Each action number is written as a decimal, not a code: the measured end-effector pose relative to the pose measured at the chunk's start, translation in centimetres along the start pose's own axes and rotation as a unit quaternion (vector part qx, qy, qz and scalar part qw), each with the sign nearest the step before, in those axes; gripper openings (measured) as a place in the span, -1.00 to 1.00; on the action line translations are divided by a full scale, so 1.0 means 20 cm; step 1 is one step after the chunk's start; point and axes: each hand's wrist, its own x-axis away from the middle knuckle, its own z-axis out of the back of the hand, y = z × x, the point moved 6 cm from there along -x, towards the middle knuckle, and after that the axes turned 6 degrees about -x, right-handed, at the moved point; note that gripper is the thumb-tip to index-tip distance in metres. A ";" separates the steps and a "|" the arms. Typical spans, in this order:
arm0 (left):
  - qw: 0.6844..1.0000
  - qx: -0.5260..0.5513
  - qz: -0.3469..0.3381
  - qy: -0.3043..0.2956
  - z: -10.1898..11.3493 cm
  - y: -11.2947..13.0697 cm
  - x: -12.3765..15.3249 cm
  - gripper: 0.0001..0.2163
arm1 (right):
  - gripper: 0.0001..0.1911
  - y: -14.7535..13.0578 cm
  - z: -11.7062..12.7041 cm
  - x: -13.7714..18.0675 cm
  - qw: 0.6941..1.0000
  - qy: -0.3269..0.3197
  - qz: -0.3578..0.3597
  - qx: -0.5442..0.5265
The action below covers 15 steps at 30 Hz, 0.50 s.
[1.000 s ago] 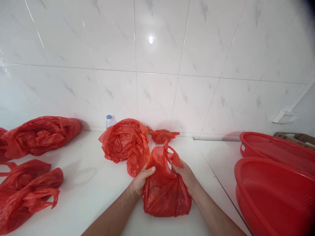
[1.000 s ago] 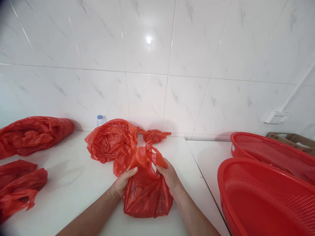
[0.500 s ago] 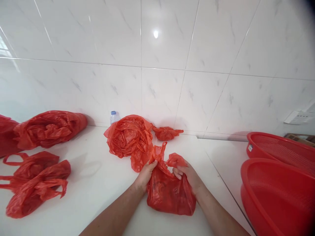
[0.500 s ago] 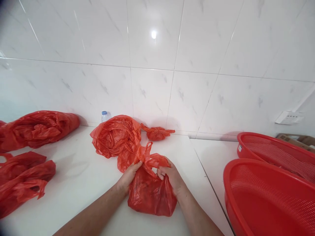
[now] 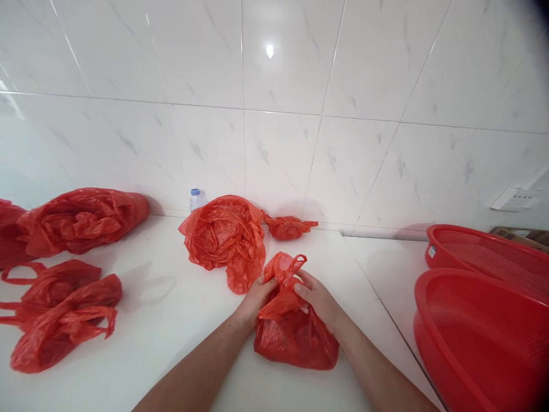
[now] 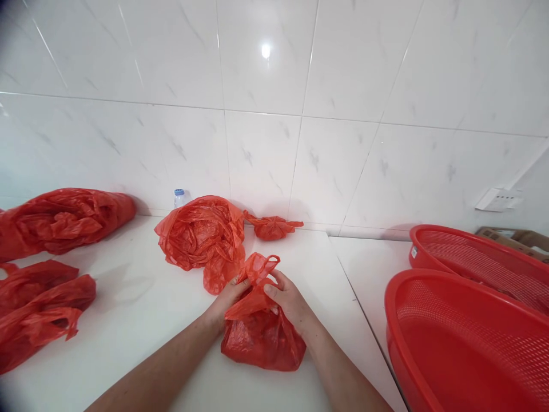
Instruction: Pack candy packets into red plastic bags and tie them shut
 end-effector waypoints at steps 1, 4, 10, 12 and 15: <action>0.999 -0.026 -0.003 -0.020 -0.02 0.00 0.00 -0.72 | -0.57 0.01 -0.01 0.00 1.000 -0.008 -0.002 0.008; 0.995 -0.075 0.000 -0.065 -0.07 -0.03 0.00 -0.75 | -0.72 0.02 0.00 0.00 0.999 0.016 -0.005 0.036; 0.991 -0.118 -0.037 -0.047 -0.06 -0.03 0.04 -0.54 | -0.77 0.06 0.11 -0.04 0.990 0.130 -0.039 0.040; 0.985 -0.153 -0.050 -0.057 -0.06 -0.01 0.06 -0.28 | -0.81 0.05 0.12 -0.04 0.987 0.145 -0.040 0.055; 0.982 -0.144 -0.058 -0.108 -0.11 0.01 0.08 -0.18 | -0.89 0.03 0.12 -0.03 0.984 0.160 -0.027 0.078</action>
